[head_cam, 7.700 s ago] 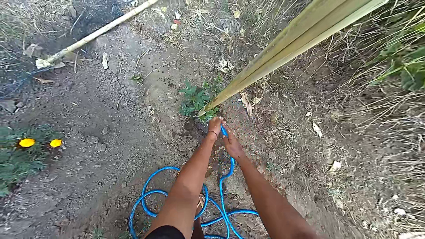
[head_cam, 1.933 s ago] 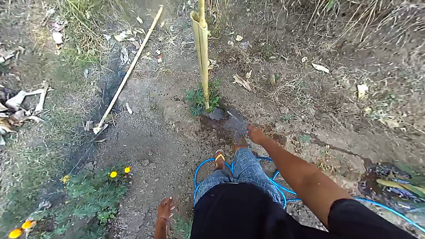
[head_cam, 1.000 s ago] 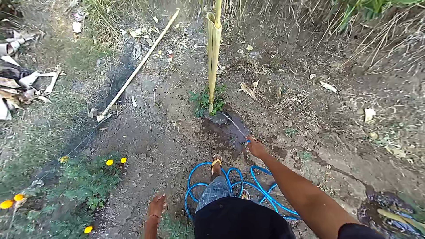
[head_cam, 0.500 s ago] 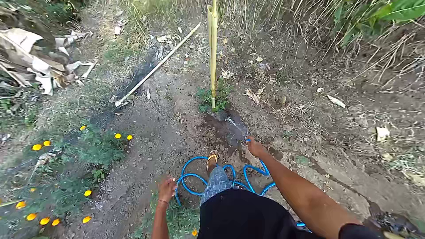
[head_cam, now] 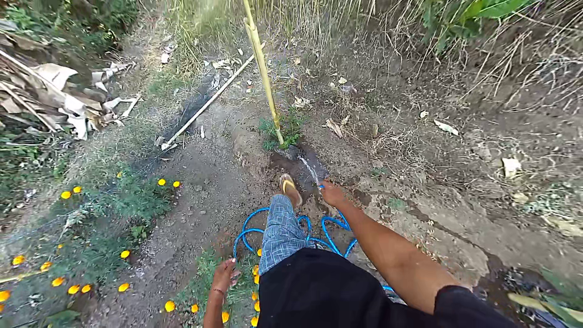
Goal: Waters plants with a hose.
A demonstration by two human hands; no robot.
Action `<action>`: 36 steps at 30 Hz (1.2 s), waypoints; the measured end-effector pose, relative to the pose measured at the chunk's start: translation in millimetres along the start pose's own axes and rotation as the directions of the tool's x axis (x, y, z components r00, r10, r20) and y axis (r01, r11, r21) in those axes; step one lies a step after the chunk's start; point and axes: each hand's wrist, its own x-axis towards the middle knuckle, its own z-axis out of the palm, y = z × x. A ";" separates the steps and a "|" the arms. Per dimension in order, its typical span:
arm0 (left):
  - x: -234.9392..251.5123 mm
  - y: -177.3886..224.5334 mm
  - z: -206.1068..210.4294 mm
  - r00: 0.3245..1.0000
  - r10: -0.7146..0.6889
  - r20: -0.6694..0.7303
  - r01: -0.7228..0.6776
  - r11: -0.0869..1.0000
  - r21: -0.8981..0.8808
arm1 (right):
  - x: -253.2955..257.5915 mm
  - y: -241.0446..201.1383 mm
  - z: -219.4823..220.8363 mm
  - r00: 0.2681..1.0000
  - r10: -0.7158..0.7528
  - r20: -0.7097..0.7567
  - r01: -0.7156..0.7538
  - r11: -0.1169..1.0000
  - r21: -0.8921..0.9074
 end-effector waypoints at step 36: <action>43.4 -11.0 52.6 0.998 -0.055 0.034 0.049 0.987 0.150 | 95.1 -26.4 21.1 0.908 -0.111 0.404 0.203 0.960 -0.193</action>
